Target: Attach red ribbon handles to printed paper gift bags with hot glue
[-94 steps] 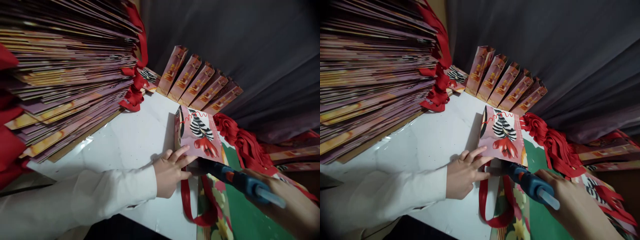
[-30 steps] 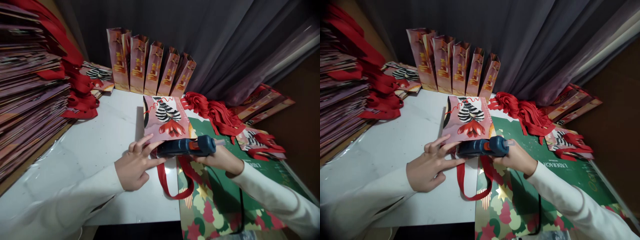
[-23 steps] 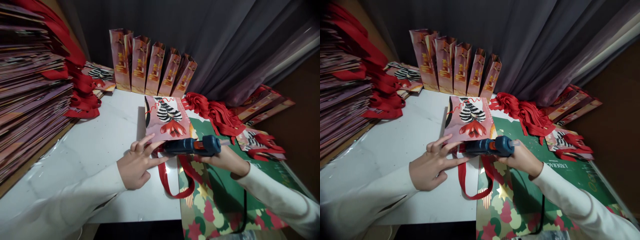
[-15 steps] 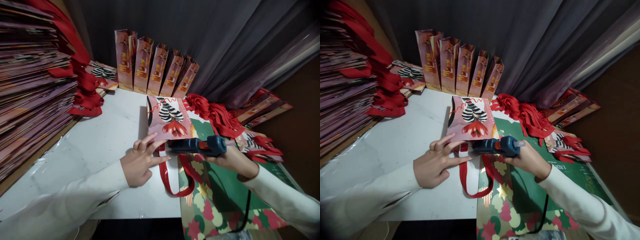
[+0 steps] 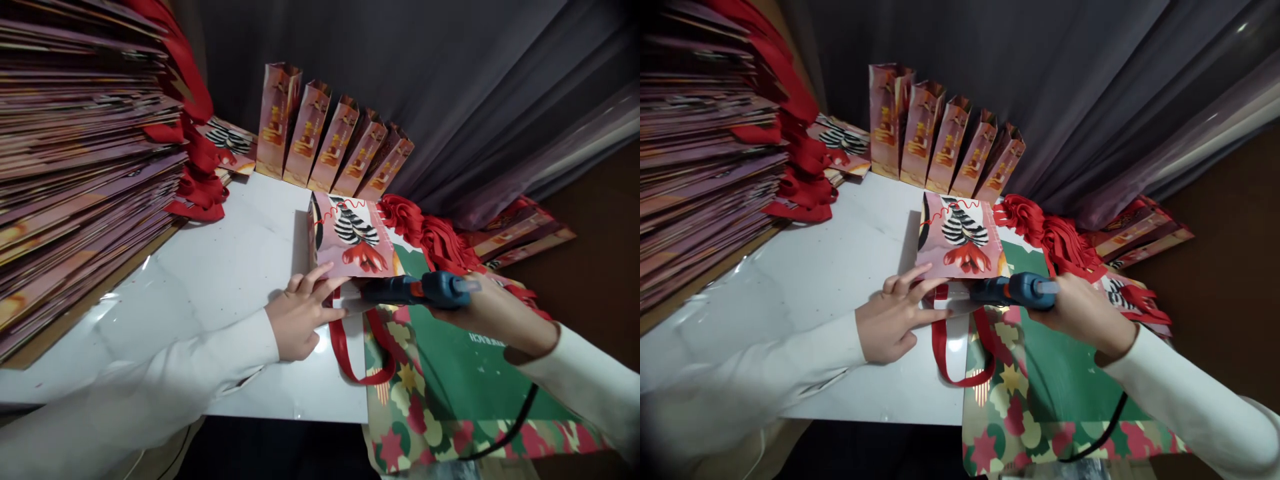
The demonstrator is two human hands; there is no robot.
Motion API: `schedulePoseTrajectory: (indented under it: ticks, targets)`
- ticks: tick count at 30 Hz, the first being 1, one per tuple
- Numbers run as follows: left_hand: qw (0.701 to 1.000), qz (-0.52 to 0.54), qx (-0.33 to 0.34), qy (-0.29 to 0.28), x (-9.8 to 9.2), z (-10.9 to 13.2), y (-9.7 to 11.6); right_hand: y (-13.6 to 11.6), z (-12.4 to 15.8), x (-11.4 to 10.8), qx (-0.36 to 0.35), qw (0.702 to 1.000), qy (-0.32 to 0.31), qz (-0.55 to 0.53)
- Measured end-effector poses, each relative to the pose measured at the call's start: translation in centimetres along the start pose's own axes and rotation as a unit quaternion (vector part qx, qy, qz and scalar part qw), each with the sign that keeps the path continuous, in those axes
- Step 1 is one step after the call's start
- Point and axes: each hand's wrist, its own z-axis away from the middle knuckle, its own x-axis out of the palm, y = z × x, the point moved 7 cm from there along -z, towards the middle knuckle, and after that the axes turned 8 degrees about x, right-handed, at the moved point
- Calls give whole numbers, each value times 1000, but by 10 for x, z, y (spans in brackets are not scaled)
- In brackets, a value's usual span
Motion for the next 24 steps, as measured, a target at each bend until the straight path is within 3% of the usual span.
schedulePoseTrajectory:
  ticks: [10,24]
  targets:
    - [1000,15,7,19,0,0,2,-21,2,-22,4,995,-55,83]
    - [1000,17,4,11,0,-1,4,-67,8,-37,-13,981,-61,185]
